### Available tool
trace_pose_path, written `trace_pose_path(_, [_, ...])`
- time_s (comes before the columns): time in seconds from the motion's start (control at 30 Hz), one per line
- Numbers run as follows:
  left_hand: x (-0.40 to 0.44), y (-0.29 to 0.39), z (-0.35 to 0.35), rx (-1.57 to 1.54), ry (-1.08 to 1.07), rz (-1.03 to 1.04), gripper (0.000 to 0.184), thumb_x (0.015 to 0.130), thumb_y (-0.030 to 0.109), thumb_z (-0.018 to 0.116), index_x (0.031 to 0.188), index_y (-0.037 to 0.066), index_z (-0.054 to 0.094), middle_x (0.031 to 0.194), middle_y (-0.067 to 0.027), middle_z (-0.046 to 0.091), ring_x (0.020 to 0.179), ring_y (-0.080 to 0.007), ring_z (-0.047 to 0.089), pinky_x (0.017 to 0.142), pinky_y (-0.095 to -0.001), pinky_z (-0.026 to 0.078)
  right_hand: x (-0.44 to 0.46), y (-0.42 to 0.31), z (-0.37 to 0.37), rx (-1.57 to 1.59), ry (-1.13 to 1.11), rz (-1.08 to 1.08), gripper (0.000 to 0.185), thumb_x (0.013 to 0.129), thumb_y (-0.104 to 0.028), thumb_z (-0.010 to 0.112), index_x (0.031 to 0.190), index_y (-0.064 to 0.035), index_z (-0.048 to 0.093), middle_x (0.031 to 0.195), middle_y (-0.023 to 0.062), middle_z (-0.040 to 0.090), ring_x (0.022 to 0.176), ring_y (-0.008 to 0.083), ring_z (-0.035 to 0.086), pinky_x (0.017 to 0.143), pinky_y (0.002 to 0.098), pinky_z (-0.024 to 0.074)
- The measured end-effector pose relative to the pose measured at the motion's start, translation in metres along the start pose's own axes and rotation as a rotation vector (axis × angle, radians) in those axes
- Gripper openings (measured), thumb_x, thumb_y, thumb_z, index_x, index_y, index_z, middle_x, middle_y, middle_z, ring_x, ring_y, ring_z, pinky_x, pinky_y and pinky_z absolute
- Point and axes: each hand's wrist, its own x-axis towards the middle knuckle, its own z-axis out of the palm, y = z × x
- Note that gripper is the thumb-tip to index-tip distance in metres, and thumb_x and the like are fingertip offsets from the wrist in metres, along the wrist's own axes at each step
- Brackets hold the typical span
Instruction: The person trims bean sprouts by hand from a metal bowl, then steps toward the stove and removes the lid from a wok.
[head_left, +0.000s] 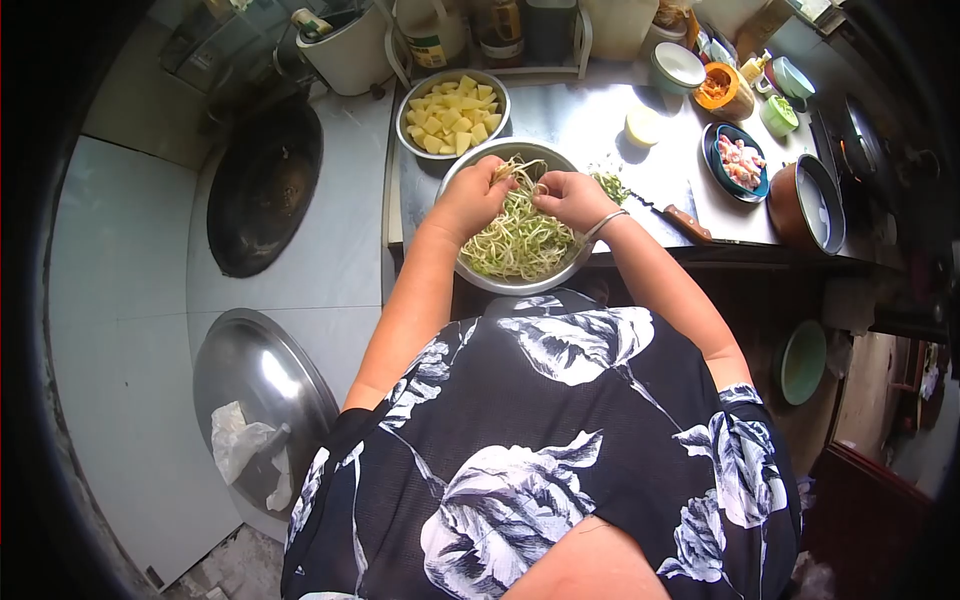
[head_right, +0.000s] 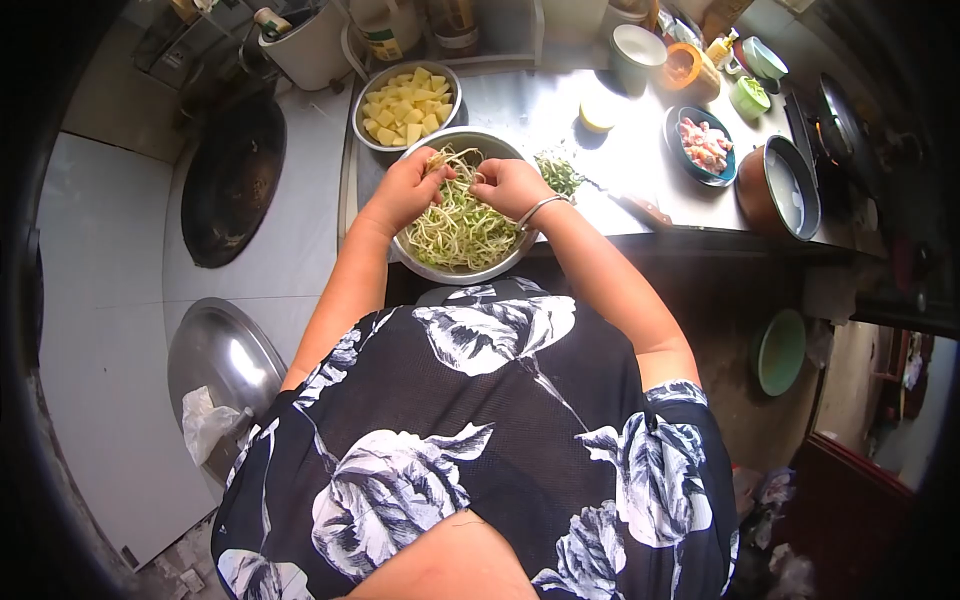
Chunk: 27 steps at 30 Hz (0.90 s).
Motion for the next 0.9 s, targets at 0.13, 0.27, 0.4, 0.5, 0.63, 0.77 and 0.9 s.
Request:
trace_pose_path(0.13, [0.003, -0.006, 0.005, 0.094, -0.011, 0.071, 0.011, 0.089, 0.012, 0.053, 0.092, 0.002, 0.054, 0.08, -0.0042, 0.061, 0.059, -0.0098, 0.054, 0.057, -0.0249, 0.046, -0.003, -0.003, -0.001, 0.352, -0.02, 0.056, 0.016, 0.079, -0.017, 0.067, 0.082, -0.0023, 0.061, 0.071, 0.0, 0.059, 0.066, 0.0072, 0.054, 0.062, 0.0229, 0.0447])
trace_pose_path(0.27, [-0.001, 0.005, 0.012, 0.028, -0.072, 0.001, 0.015, 0.088, 0.014, 0.055, 0.089, 0.0, 0.052, 0.072, -0.0139, 0.061, 0.059, -0.0186, 0.059, 0.056, -0.0311, 0.046, -0.006, -0.004, -0.001, 0.533, -0.044, 0.052, 0.013, 0.08, -0.013, 0.067, 0.083, -0.0029, 0.06, 0.072, -0.0023, 0.058, 0.065, 0.0052, 0.052, 0.059, 0.0201, 0.0434])
trace_pose_path(0.4, [-0.004, 0.014, 0.018, 0.017, -0.118, -0.01, 0.013, 0.087, 0.012, 0.055, 0.088, 0.0, 0.05, 0.069, -0.0135, 0.06, 0.057, -0.0181, 0.059, 0.054, -0.0316, 0.047, -0.007, -0.006, 0.0, 0.648, -0.01, 0.032, 0.014, 0.08, -0.012, 0.068, 0.085, -0.0027, 0.059, 0.073, -0.002, 0.058, 0.064, 0.0051, 0.054, 0.058, 0.0182, 0.0449])
trace_pose_path(0.5, [-0.002, 0.012, 0.02, 0.009, -0.115, 0.026, 0.012, 0.086, 0.011, 0.056, 0.089, 0.0, 0.051, 0.069, -0.0138, 0.06, 0.057, -0.0184, 0.059, 0.054, -0.0323, 0.047, -0.006, -0.002, 0.002, 0.724, 0.021, 0.026, 0.014, 0.08, -0.012, 0.067, 0.086, -0.0026, 0.059, 0.074, -0.0011, 0.059, 0.064, 0.0055, 0.055, 0.058, 0.0181, 0.0467])
trace_pose_path(0.63, [-0.003, 0.018, 0.02, 0.027, -0.11, 0.02, 0.011, 0.085, 0.009, 0.056, 0.09, 0.0, 0.052, 0.069, -0.0144, 0.061, 0.057, -0.0185, 0.06, 0.054, -0.0325, 0.048, -0.007, -0.003, 0.004, 0.762, 0.07, 0.049, 0.014, 0.08, -0.012, 0.068, 0.086, -0.0024, 0.059, 0.075, 0.0004, 0.06, 0.063, 0.0061, 0.056, 0.058, 0.0189, 0.048])
trace_pose_path(0.77, [0.0, 0.017, 0.018, 0.047, -0.128, -0.054, 0.009, 0.083, 0.006, 0.055, 0.089, 0.0, 0.053, 0.071, -0.0141, 0.061, 0.058, -0.0181, 0.061, 0.054, -0.0312, 0.049, -0.01, -0.008, 0.005, 0.672, 0.114, 0.04, 0.014, 0.08, -0.012, 0.068, 0.085, -0.0022, 0.059, 0.075, 0.0012, 0.06, 0.064, 0.0065, 0.057, 0.059, 0.0194, 0.0486])
trace_pose_path(0.9, [0.002, 0.018, 0.014, 0.042, -0.184, -0.083, 0.009, 0.083, 0.006, 0.054, 0.089, 0.0, 0.054, 0.072, -0.0112, 0.062, 0.058, -0.0167, 0.061, 0.053, -0.0298, 0.049, -0.011, -0.005, 0.004, 0.651, 0.041, -0.019, 0.014, 0.081, -0.013, 0.068, 0.084, -0.0022, 0.058, 0.076, 0.0021, 0.061, 0.066, 0.0076, 0.059, 0.06, 0.0202, 0.0496])
